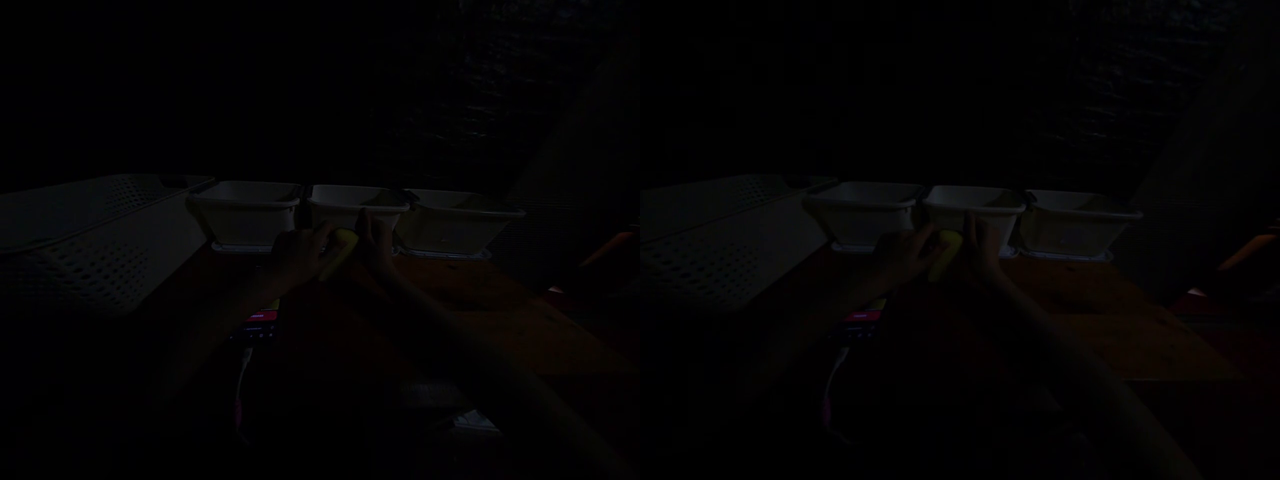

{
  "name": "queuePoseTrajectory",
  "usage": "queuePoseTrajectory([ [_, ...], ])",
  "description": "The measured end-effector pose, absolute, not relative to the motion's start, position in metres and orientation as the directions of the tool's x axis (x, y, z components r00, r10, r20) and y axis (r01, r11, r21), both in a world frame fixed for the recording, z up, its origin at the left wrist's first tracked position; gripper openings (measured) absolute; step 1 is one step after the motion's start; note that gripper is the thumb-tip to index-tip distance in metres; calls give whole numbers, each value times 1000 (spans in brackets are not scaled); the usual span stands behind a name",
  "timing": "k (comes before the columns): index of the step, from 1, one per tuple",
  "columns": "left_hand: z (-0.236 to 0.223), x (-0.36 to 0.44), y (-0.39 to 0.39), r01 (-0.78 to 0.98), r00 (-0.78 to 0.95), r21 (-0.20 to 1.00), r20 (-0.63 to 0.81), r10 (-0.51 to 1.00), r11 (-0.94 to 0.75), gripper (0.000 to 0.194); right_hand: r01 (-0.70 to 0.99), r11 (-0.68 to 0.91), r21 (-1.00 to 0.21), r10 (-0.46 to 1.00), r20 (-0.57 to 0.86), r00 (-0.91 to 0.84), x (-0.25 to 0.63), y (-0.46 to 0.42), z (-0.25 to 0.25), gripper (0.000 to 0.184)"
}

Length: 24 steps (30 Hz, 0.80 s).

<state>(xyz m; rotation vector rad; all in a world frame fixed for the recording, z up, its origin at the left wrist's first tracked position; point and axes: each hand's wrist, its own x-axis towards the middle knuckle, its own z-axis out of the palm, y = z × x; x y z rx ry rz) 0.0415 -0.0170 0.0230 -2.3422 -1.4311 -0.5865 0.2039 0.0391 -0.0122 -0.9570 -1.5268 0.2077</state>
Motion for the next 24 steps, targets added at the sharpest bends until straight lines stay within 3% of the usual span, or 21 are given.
queuePoseTrajectory([
  [8, 20, 41, -10, 818, 485, -85, 633, 603, -569, 35, 549, 647, -530, 640, 769, -13, 204, 38, -11, 45],
  [14, 19, 40, -7, 834, 480, -112, 632, 609, -541, 34, 668, 668, -327, 546, 825, -142, 206, 36, -6, 37],
  [19, 19, 38, -7, 842, 480, -124, 616, 625, -525, 30, 662, 732, -162, 459, 835, -303, 204, 30, -1, 29],
  [24, 21, 38, -12, 853, 473, -111, 577, 666, -510, 33, 604, 775, -183, 477, 797, -371, 201, 27, -2, 28],
])
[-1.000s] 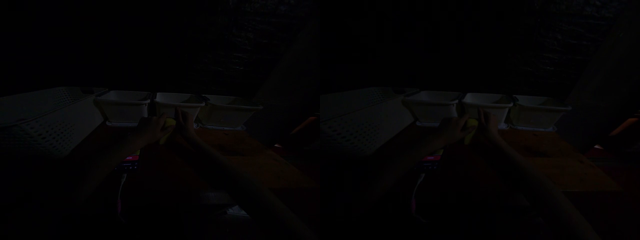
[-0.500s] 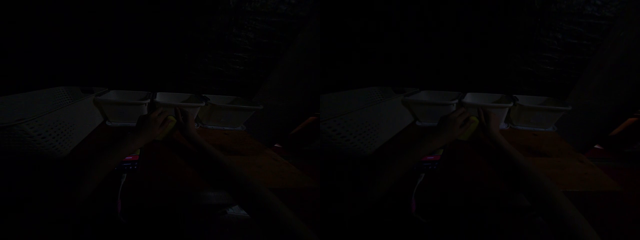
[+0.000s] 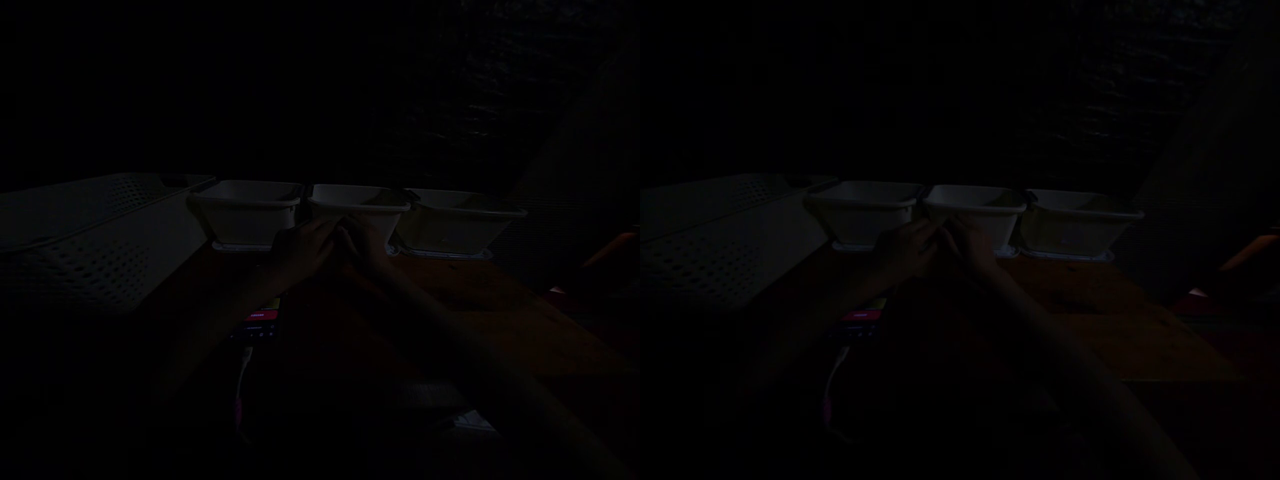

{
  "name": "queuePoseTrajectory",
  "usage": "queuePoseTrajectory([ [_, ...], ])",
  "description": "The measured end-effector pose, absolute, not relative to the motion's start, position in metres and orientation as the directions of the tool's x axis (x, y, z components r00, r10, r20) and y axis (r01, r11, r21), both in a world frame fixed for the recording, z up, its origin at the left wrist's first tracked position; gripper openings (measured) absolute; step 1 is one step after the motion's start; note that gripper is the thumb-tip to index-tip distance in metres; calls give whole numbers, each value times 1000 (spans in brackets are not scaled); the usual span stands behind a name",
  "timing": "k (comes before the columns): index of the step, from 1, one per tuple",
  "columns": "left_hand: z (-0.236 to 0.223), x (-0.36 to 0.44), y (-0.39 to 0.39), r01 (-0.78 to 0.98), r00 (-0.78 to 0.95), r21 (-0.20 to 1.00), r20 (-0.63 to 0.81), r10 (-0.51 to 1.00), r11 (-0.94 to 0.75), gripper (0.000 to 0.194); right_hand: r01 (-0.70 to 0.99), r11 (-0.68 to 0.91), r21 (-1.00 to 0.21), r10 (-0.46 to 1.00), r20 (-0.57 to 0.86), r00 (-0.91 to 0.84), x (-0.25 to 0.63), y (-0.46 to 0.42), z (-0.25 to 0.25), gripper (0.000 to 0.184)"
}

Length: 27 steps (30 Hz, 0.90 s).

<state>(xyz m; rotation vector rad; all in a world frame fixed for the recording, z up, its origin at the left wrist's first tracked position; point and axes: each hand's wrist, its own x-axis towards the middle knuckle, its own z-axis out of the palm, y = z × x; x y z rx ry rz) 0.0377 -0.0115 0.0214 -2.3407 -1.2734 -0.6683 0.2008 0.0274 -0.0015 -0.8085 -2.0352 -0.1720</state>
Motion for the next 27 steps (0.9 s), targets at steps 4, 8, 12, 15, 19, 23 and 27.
queuePoseTrajectory([
  [4, 22, 39, -13, 868, 457, -93, 531, 713, -487, 33, 581, 779, -236, 519, 763, -385, 202, 29, -2, 27],
  [8, 22, 40, -12, 895, 420, -76, 470, 776, -439, 34, 588, 762, -272, 555, 742, -376, 201, 31, -3, 26],
  [12, 22, 41, -12, 902, 412, -79, 446, 794, -424, 35, 588, 760, -277, 553, 752, -360, 200, 33, -4, 27],
  [15, 21, 41, -14, 895, 428, -97, 465, 775, -436, 36, 592, 752, -289, 561, 752, -346, 200, 33, -4, 27],
  [19, 19, 41, -14, 894, 438, -127, 447, 780, -429, 41, 636, 713, -293, 586, 748, -312, 200, 37, -5, 26],
  [23, 16, 40, -11, 896, 438, -144, 432, 788, -420, 43, 672, 671, -314, 601, 762, -243, 201, 44, -8, 26],
  [27, 14, 40, -9, 896, 442, -166, 435, 784, -413, 43, 672, 660, -336, 609, 763, -217, 202, 45, -10, 28],
])
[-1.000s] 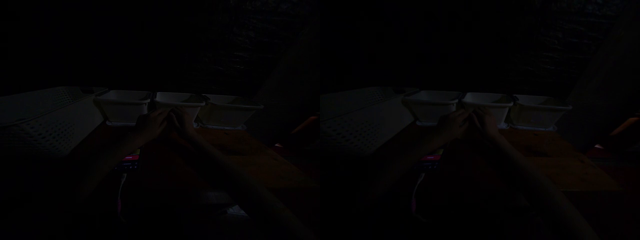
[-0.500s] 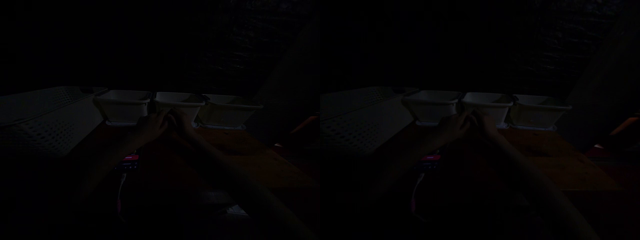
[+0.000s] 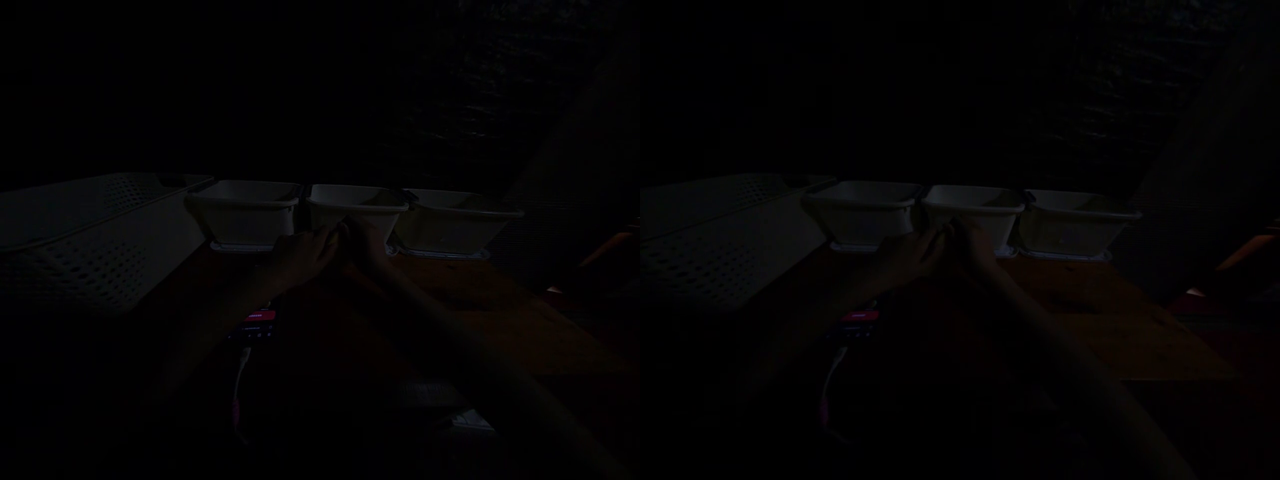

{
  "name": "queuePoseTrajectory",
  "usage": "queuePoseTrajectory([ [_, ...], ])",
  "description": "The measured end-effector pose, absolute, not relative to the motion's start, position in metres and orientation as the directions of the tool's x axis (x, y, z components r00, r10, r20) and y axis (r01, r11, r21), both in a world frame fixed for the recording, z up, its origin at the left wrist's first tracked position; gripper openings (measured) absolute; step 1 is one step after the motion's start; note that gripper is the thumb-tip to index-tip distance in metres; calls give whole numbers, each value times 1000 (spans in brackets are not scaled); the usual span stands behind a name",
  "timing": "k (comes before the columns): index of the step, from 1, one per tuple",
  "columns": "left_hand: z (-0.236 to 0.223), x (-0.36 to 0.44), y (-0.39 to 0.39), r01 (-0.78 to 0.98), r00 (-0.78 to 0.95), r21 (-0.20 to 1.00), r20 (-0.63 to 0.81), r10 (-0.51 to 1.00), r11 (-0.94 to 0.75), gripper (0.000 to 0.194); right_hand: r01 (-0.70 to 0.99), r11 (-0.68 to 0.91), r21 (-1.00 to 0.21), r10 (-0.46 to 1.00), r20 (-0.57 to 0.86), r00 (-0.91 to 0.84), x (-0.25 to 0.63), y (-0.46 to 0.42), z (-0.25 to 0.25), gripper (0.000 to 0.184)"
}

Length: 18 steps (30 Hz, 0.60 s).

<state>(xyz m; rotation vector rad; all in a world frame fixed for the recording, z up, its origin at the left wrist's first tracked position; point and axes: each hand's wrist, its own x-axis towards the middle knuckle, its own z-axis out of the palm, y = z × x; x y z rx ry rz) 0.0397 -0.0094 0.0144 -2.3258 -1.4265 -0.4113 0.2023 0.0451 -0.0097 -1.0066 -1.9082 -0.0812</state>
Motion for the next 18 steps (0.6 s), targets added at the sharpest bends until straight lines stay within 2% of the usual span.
queuePoseTrajectory([
  [9, 17, 39, -8, 889, 458, -210, 374, 806, -408, 36, 614, 720, -325, 594, 745, -303, 203, 28, -4, 32],
  [18, 17, 39, -5, 890, 455, -170, 399, 796, -424, 34, 626, 711, -320, 614, 717, -331, 201, 32, -3, 32],
])
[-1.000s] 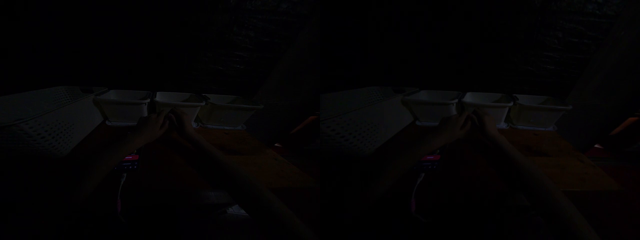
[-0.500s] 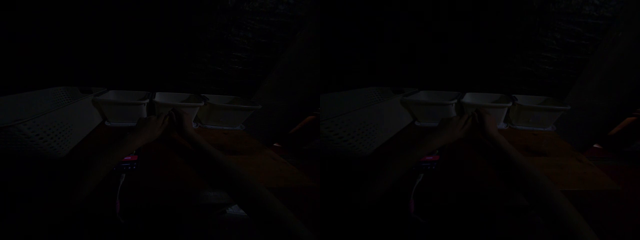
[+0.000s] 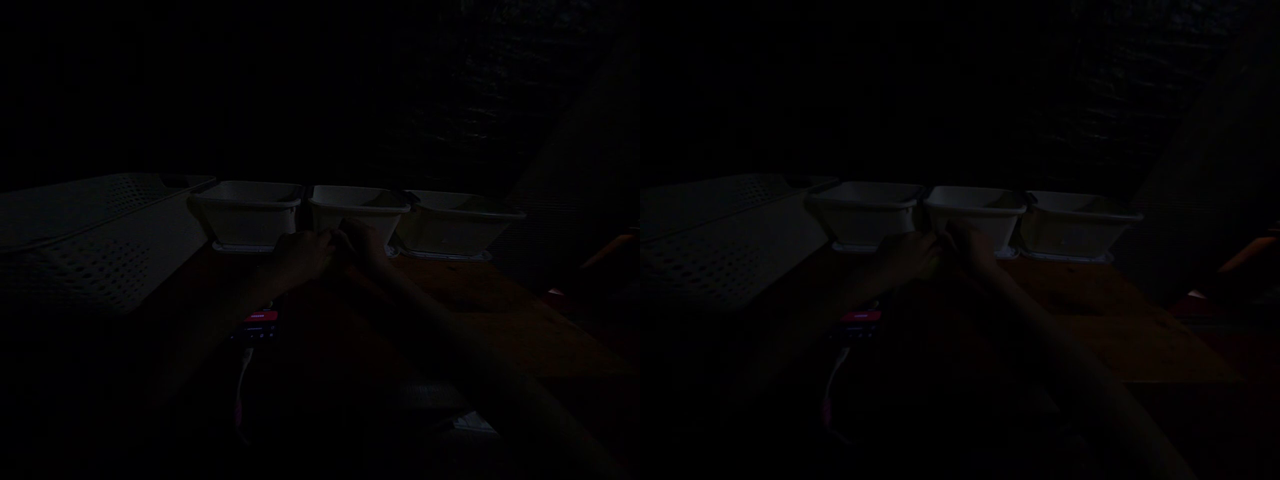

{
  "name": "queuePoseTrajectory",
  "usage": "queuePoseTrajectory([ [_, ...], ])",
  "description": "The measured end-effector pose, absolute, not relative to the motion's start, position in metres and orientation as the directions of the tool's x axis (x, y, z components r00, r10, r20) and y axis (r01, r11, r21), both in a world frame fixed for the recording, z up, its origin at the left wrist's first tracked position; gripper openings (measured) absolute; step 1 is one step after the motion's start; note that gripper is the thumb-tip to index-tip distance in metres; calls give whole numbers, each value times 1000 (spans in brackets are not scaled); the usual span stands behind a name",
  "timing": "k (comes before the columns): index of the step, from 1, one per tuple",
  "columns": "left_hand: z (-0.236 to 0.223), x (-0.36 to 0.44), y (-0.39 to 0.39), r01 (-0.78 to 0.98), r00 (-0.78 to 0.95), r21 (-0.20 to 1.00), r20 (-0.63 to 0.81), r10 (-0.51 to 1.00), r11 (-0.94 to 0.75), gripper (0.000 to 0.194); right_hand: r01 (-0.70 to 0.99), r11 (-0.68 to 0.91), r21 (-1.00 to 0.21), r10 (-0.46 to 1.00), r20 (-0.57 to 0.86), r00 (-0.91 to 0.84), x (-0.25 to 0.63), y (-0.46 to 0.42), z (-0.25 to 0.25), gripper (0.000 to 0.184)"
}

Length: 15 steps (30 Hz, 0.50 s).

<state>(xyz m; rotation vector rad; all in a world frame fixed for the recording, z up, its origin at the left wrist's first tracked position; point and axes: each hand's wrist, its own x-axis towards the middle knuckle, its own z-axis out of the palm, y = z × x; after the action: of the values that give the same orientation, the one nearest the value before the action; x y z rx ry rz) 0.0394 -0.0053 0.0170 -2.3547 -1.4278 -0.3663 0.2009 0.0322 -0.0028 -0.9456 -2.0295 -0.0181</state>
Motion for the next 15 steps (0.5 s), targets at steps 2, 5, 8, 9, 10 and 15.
queuePoseTrajectory([
  [2, 17, 40, -6, 893, 447, -153, 395, 802, -422, 34, 628, 711, -316, 613, 716, -334, 201, 33, -3, 32],
  [5, 18, 40, -8, 898, 437, -138, 386, 812, -418, 35, 628, 714, -308, 607, 721, -336, 201, 34, -4, 33],
  [8, 19, 40, -11, 890, 453, -144, 380, 807, -432, 38, 621, 714, -322, 612, 719, -330, 202, 36, -5, 34],
  [9, 20, 40, -11, 889, 456, -146, 377, 806, -434, 38, 622, 710, -329, 616, 718, -323, 202, 36, -5, 34],
  [10, 20, 40, -11, 887, 459, -147, 373, 806, -437, 39, 624, 705, -339, 624, 714, -317, 202, 36, -6, 34],
  [15, 19, 39, -9, 878, 476, -154, 381, 793, -453, 37, 619, 688, -378, 655, 690, -307, 203, 37, -7, 33],
])
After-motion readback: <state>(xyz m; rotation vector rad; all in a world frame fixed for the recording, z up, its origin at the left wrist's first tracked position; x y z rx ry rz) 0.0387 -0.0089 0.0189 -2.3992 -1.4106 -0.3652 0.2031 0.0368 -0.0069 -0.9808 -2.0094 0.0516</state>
